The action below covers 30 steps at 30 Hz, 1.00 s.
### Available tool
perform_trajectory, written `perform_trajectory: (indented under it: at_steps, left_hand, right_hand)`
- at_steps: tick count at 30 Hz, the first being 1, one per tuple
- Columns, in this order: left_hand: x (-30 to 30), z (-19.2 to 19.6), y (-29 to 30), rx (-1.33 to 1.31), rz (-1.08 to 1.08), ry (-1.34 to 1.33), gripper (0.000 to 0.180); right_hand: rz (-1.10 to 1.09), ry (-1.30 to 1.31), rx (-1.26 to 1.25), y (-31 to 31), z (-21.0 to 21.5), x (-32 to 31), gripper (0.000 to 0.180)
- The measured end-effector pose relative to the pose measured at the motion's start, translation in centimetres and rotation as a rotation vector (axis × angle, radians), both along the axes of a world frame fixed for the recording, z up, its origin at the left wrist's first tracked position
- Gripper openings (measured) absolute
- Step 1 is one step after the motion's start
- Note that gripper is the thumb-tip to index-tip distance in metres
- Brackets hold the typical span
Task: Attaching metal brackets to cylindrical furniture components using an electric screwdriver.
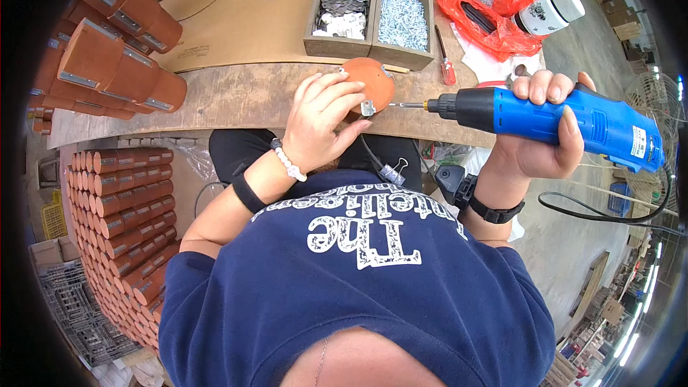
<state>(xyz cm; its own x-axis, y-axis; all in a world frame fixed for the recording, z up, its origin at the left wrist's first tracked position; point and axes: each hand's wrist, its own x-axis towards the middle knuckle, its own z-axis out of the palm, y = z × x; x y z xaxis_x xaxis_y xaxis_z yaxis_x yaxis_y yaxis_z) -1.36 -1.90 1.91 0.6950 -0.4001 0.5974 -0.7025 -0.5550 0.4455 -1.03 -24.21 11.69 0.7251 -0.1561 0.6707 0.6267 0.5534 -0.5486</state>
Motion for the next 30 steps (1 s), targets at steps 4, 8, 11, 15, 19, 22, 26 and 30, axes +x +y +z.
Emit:
perform_trajectory:
  at_steps: [4,8,11,15,19,22,26,30]
  left_hand:
    - [0.1,-1.1,-0.3,-0.048,0.066,-0.062,0.027]
    - [0.2,-1.1,-0.6,-0.065,0.077,-0.073,0.025]
    - [0.0,-0.9,-0.7,-0.054,0.091,-0.061,0.023]
    - [-0.1,-0.7,-0.7,-0.024,0.093,-0.067,0.023]
    - [-0.1,-0.8,-0.8,-0.046,0.092,-0.054,0.024]
    - [-0.1,-0.7,-0.7,-0.05,0.09,-0.057,0.024]
    - [0.0,-1.1,-0.7,-0.08,0.082,-0.063,0.022]
    - [0.0,-1.2,-0.8,-0.101,0.079,-0.058,0.022]
  right_hand:
    - [-0.002,0.009,-0.022,1.1,-0.1,0.1,0.048]
    - [-0.021,0.021,-0.065,2.3,-0.2,0.1,0.049]
    - [-0.014,0.023,-0.088,2.5,-0.5,0.3,0.05]
    - [0.0,0.067,-0.057,3.5,-0.4,0.4,0.055]
    - [-0.058,0.029,-0.2,4.2,-0.7,0.6,0.052]
    - [-0.043,0.048,-0.215,4.8,-0.6,0.6,0.052]
    - [-0.056,0.055,-0.282,5.4,-0.5,0.5,0.054]
    - [-0.037,0.04,-0.313,5.8,-0.7,0.7,0.054]
